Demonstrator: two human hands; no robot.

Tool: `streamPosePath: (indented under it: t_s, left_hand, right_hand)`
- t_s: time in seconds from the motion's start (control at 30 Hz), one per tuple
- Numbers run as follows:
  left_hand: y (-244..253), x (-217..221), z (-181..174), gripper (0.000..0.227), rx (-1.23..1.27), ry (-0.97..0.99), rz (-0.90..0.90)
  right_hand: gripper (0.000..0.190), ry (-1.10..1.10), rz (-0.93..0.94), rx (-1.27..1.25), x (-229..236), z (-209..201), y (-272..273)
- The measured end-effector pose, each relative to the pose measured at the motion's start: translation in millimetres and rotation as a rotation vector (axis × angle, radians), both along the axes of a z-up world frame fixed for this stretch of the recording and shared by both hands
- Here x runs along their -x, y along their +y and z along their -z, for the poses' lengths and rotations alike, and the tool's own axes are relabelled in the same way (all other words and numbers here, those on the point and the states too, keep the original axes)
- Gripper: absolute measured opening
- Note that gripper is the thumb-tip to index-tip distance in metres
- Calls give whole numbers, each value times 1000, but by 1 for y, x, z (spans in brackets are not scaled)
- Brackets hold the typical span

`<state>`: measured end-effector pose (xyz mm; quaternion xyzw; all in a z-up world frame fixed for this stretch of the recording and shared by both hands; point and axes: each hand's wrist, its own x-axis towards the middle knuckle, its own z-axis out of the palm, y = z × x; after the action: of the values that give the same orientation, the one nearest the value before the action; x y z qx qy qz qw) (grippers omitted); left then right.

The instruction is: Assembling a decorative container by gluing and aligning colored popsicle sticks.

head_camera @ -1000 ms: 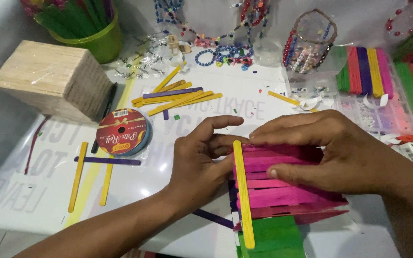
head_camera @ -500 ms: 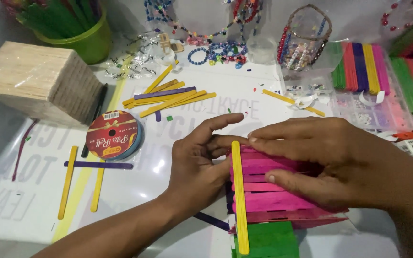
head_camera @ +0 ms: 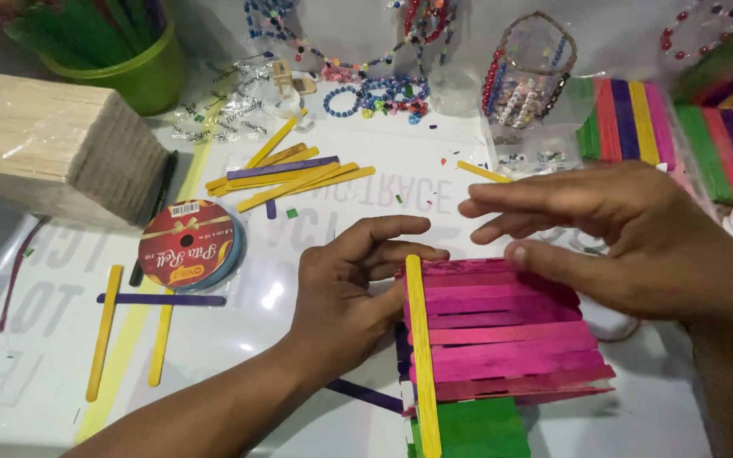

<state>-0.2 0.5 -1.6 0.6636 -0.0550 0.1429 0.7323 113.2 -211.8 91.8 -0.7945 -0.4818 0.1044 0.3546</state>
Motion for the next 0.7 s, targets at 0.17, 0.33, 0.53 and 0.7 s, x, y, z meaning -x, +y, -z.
streamPosePath:
  t_s: [0.17, 0.33, 0.53, 0.7]
  left_hand:
    - [3, 1, -1, 33, -160, -103, -37]
    - [3, 2, -2, 28, -164, -116, -23]
    - [5, 4, -1, 23, -218, -113, -52]
    - [11, 2, 4, 33, -266, -212, -67]
  right_hand:
    - [39, 25, 135, 47, -5, -8, -10]
    - [44, 23, 113, 111, -2, -5, -9]
    - [41, -149, 22, 20, 11, -4, -1]
    - [30, -329, -112, -101, 28, -6, 10]
